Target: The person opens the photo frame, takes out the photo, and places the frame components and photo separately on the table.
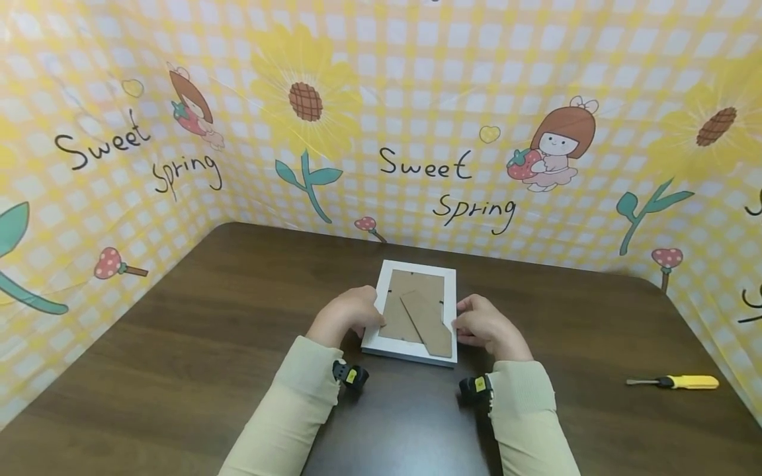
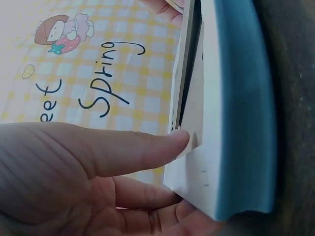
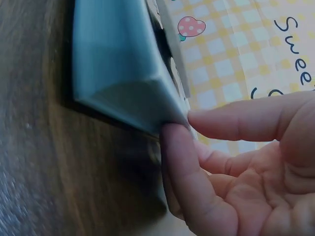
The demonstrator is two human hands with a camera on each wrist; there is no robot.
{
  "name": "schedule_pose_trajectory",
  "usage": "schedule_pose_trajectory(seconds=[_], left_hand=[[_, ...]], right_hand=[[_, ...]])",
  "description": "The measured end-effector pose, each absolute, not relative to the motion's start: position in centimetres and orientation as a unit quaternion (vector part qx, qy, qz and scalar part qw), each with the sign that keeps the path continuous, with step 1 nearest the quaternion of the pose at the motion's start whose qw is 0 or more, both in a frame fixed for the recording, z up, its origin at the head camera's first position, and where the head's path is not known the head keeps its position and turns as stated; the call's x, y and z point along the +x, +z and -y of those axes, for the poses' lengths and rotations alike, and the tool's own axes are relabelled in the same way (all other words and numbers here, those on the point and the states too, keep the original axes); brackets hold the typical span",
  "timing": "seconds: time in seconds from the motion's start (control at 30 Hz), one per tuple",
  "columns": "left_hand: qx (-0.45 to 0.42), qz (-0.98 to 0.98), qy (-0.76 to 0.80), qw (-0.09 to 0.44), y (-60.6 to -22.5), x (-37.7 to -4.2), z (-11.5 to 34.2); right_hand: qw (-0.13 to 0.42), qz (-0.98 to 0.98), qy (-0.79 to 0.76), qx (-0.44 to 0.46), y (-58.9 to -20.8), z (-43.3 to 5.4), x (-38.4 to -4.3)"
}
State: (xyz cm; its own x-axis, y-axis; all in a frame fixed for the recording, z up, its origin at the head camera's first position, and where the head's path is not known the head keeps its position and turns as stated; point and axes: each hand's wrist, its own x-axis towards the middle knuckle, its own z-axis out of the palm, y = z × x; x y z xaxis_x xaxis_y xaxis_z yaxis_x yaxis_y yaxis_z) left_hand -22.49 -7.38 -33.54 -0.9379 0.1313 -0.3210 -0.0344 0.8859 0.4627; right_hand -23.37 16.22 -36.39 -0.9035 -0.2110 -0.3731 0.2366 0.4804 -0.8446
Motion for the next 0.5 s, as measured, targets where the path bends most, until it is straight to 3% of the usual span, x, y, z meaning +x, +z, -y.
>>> schedule_pose_trajectory(seconds=[0.33, 0.5], left_hand=[[-0.008, -0.939, 0.301, 0.166, -33.0, -23.1, 8.8], [-0.023, -0.935, 0.321, 0.149, -33.6, -23.1, 8.5]], right_hand=[[0.223, -0.818, -0.53, -0.018, -35.3, -17.9, -24.1], [0.171, -0.818, -0.549, -0.014, -34.4, -21.5, -23.7]])
